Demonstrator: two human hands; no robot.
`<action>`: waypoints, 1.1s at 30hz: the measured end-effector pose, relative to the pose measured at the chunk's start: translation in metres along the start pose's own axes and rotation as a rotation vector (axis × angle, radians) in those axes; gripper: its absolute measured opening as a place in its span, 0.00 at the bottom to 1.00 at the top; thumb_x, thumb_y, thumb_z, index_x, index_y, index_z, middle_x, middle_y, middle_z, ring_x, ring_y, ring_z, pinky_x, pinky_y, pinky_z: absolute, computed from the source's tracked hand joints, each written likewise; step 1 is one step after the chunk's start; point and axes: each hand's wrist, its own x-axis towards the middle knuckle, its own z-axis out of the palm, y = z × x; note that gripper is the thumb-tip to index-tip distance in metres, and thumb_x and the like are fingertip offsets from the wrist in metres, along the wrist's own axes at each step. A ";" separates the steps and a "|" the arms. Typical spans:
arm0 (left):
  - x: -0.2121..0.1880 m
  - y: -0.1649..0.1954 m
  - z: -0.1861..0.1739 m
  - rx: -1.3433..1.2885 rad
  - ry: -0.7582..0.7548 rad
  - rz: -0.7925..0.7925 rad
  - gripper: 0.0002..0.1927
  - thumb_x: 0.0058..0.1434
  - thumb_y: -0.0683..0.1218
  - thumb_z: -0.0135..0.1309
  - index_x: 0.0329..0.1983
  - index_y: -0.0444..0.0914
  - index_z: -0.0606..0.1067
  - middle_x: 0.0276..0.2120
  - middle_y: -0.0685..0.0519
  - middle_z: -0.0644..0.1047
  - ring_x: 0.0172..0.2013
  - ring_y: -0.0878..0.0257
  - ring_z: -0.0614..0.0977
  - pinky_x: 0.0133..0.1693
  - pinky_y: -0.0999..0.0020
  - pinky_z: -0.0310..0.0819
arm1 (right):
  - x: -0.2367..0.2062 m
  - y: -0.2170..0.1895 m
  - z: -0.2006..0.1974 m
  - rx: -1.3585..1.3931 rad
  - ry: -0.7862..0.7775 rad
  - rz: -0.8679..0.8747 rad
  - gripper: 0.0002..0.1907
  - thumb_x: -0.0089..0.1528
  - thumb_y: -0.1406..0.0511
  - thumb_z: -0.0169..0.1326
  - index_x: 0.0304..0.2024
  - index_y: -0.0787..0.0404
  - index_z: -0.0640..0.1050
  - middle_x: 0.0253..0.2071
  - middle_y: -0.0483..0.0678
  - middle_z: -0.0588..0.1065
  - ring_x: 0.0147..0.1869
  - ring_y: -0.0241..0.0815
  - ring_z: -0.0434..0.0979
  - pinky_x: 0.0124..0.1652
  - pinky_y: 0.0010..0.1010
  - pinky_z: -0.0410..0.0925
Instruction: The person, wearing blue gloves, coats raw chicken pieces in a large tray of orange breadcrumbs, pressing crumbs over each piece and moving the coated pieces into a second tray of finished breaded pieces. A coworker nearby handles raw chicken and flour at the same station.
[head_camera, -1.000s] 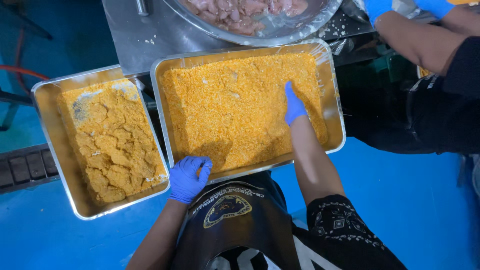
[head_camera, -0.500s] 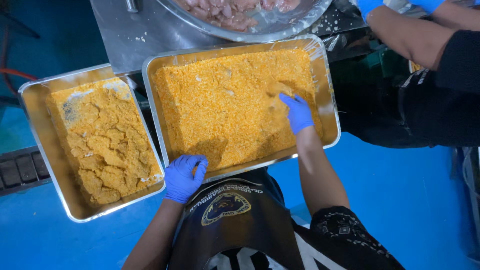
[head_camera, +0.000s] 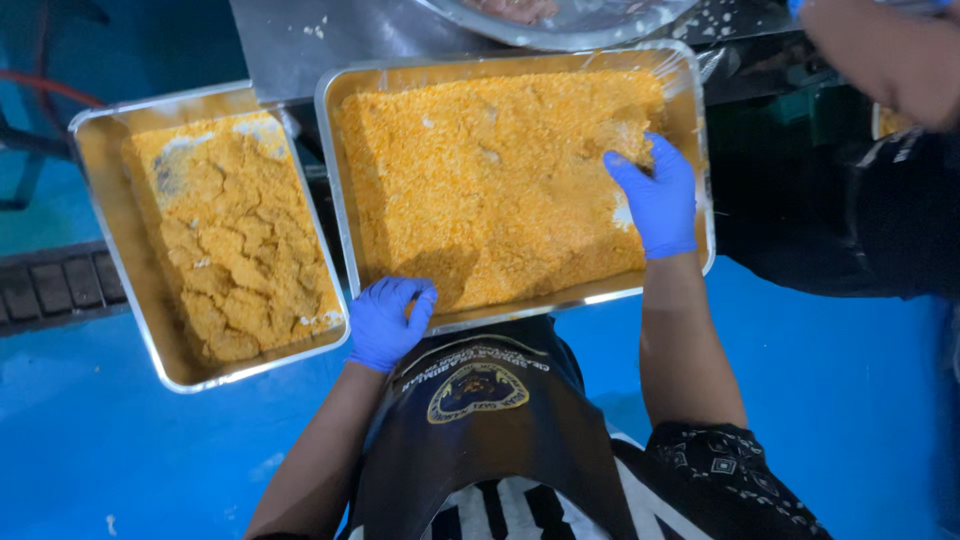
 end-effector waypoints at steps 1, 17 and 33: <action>-0.001 -0.001 0.001 -0.003 0.001 -0.005 0.06 0.63 0.50 0.59 0.38 0.44 0.79 0.33 0.54 0.81 0.36 0.53 0.82 0.41 0.56 0.76 | -0.010 -0.002 0.007 -0.083 -0.008 -0.023 0.18 0.62 0.65 0.66 0.52 0.63 0.79 0.47 0.45 0.79 0.47 0.33 0.78 0.46 0.26 0.73; -0.004 -0.012 0.004 0.018 0.023 -0.005 0.08 0.62 0.52 0.60 0.36 0.45 0.78 0.33 0.53 0.80 0.36 0.53 0.82 0.40 0.55 0.77 | -0.084 0.116 0.069 -0.824 -0.526 0.155 0.48 0.50 0.50 0.73 0.64 0.67 0.68 0.63 0.68 0.68 0.66 0.63 0.67 0.61 0.48 0.63; -0.005 -0.011 0.003 0.034 0.031 0.002 0.08 0.63 0.53 0.59 0.37 0.45 0.78 0.33 0.54 0.81 0.35 0.54 0.82 0.38 0.55 0.76 | -0.041 0.087 0.063 -0.838 -0.322 -0.157 0.40 0.52 0.58 0.71 0.64 0.63 0.72 0.65 0.71 0.64 0.69 0.67 0.61 0.63 0.50 0.59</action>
